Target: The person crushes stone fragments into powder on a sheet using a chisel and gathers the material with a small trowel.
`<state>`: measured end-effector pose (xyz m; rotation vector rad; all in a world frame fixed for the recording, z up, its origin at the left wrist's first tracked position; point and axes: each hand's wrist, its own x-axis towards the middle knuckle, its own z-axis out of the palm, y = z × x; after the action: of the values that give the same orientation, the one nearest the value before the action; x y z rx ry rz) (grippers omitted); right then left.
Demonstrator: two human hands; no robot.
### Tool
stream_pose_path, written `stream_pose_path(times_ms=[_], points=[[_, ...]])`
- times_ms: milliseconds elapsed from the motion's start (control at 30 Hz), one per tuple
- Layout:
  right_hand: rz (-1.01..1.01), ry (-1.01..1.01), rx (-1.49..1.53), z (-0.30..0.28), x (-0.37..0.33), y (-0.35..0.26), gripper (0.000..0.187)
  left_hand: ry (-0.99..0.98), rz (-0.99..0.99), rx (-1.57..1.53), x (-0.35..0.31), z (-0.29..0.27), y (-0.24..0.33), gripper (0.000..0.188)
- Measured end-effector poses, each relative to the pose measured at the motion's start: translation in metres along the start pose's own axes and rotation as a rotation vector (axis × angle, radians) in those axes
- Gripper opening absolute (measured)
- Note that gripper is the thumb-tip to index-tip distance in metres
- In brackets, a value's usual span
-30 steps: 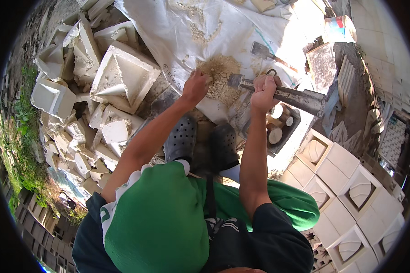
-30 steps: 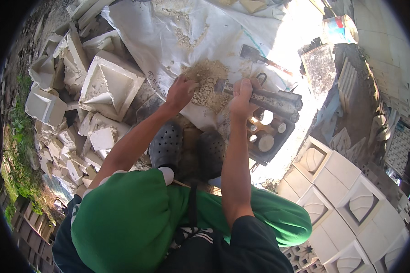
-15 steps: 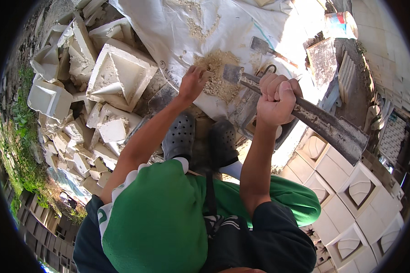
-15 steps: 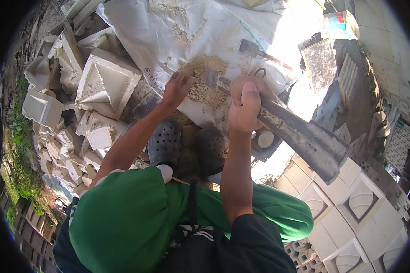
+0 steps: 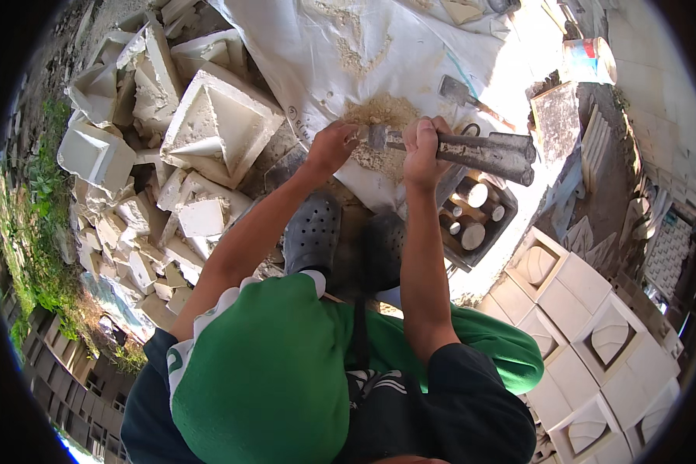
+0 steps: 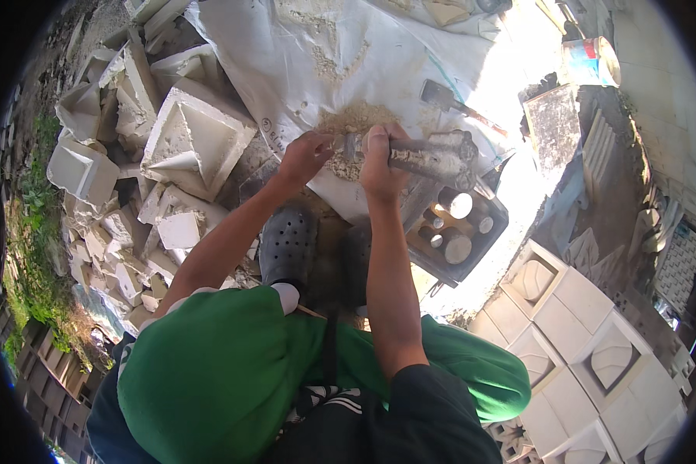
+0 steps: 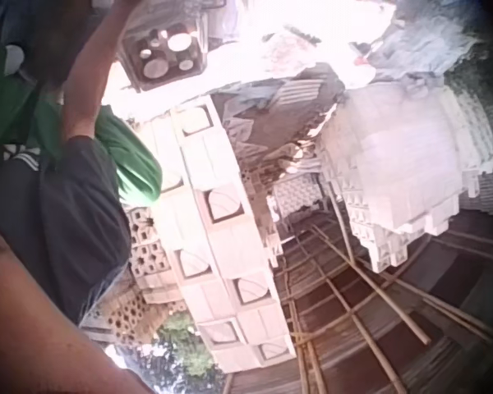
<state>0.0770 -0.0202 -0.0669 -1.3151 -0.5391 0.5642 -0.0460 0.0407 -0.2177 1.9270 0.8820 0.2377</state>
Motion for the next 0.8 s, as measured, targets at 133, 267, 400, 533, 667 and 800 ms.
stream_pose_path(times_ms=[133,267,400,533,667,800], points=[[0.028,-0.055,-0.003,0.0,0.012,-0.039,0.029,0.111,0.079,0.022,0.01,0.002,-0.006,0.031],[-0.156,-0.066,0.07,0.013,0.019,-0.108,0.029,0.207,0.047,-0.007,0.005,0.005,-0.01,0.026],[-0.116,0.116,-0.051,-0.001,0.017,-0.015,0.03,0.194,0.06,-0.028,0.003,0.006,-0.002,0.024],[-0.066,0.009,-0.104,-0.013,0.02,0.041,0.026,0.059,0.055,0.047,0.014,0.005,0.0,0.023],[0.052,-0.009,-0.047,-0.005,0.027,0.007,0.027,0.052,0.083,0.037,0.003,0.01,0.0,0.025],[-0.057,0.033,0.0,0.01,0.031,-0.07,0.032,0.163,0.141,-0.043,0.003,0.019,0.003,0.024]])
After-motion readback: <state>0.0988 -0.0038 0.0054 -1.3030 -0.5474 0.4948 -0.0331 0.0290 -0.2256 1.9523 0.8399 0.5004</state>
